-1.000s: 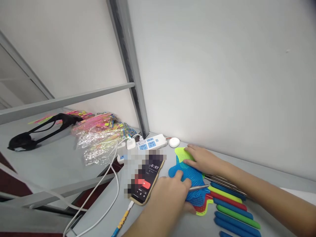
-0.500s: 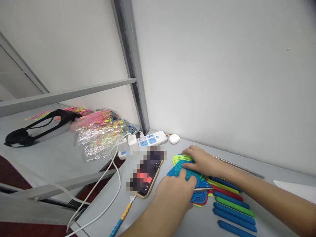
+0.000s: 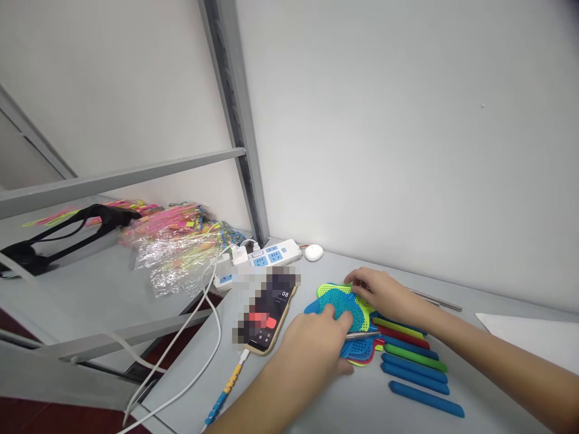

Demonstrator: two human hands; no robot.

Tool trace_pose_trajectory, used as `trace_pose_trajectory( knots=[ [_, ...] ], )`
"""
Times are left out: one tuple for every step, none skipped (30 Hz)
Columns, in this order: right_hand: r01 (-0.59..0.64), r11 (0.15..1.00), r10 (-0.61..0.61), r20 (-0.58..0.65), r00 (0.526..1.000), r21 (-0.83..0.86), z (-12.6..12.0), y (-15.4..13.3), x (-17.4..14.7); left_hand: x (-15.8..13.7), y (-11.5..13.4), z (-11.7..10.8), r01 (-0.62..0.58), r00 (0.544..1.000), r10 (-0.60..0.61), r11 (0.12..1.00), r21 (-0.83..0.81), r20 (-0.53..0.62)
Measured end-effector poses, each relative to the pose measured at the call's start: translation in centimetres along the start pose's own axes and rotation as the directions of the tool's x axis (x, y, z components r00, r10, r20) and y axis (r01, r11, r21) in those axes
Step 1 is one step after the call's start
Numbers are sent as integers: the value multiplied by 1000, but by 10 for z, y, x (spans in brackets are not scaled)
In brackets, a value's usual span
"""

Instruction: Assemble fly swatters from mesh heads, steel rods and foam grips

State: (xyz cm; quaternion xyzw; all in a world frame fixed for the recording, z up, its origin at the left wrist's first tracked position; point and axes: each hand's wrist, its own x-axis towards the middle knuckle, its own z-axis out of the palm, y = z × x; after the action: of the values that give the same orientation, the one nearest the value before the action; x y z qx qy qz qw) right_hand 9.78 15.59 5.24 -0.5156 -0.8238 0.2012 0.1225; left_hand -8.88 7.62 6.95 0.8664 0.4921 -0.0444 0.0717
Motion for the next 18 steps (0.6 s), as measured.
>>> trace_pose_trajectory(
  knots=[
    [-10, 1000, 10, -1, 1000, 11, -1, 2, -4, 0, 0, -1, -10, 1000, 10, 1000, 2, -7],
    [-21, 999, 21, -7, 1000, 25, -1, 3, -8, -1, 0, -1, -20, 1000, 20, 1000, 6, -17],
    [-31, 999, 32, -17, 999, 39, -1, 5, -12, -1, 0, -2, -30, 999, 30, 999, 10, -31],
    [-37, 998, 39, -33, 999, 50, 0, 6, -16, -2, 0, -3, -44, 998, 45, 999, 13, -46],
    [-40, 998, 43, -51, 998, 56, 0, 7, -20, -3, -1, -3, -63, 996, 63, 998, 13, -64],
    [-44, 998, 48, -71, 996, 55, 1, 9, -24, -3, 0, -4, -82, 993, 82, 997, 7, -86],
    [-52, 997, 57, -90, 994, 49, 1, 10, -27, -4, 1, -3, -104, 988, 103, 995, -4, -114],
    [-62, 997, 67, -104, 992, 43, 2, 11, -31, -4, 4, -2, -128, 981, 124, 992, -19, -146],
    [-70, 997, 74, -112, 991, 39, 1, 12, -35, -5, 8, 0, -159, 973, 151, 987, -33, -177],
    [-73, 997, 77, -111, 991, 37, 1, 12, -38, -5, 13, 5, -202, 960, 190, 978, -43, -206],
    [-73, 997, 77, -102, 992, 38, 0, 13, -41, -6, 21, 11, -257, 943, 241, 965, -44, -229],
    [-66, 997, 69, -85, 994, 43, -1, 14, -44, -7, 29, 19, -325, 921, 308, 945, -36, -241],
    [-55, 997, 58, -62, 996, 51, -3, 14, -47, -8, 38, 29, -403, 887, 387, 915, -14, -253],
    [-46, 997, 48, -40, 998, 60, -4, 15, -49, -9, 47, 39, -466, 854, 455, 884, 18, -253],
    [-42, 997, 43, -24, 999, 68, -5, 15, -51, -10, 55, 50, -522, 823, 517, 852, 46, -237],
    [-41, 997, 42, -16, 999, 73, -6, 14, -52, -10, 62, 61, -543, 808, 541, 838, 63, -233],
    [-41, 996, 43, -14, 999, 74, -6, 14, -53, -10, 67, 70, -567, 785, 569, 819, 83, -245],
    [-43, 997, 45, -18, 999, 71, -6, 13, -53, -10, 71, 77, -584, 765, 587, 806, 99, -265]
  ],
)
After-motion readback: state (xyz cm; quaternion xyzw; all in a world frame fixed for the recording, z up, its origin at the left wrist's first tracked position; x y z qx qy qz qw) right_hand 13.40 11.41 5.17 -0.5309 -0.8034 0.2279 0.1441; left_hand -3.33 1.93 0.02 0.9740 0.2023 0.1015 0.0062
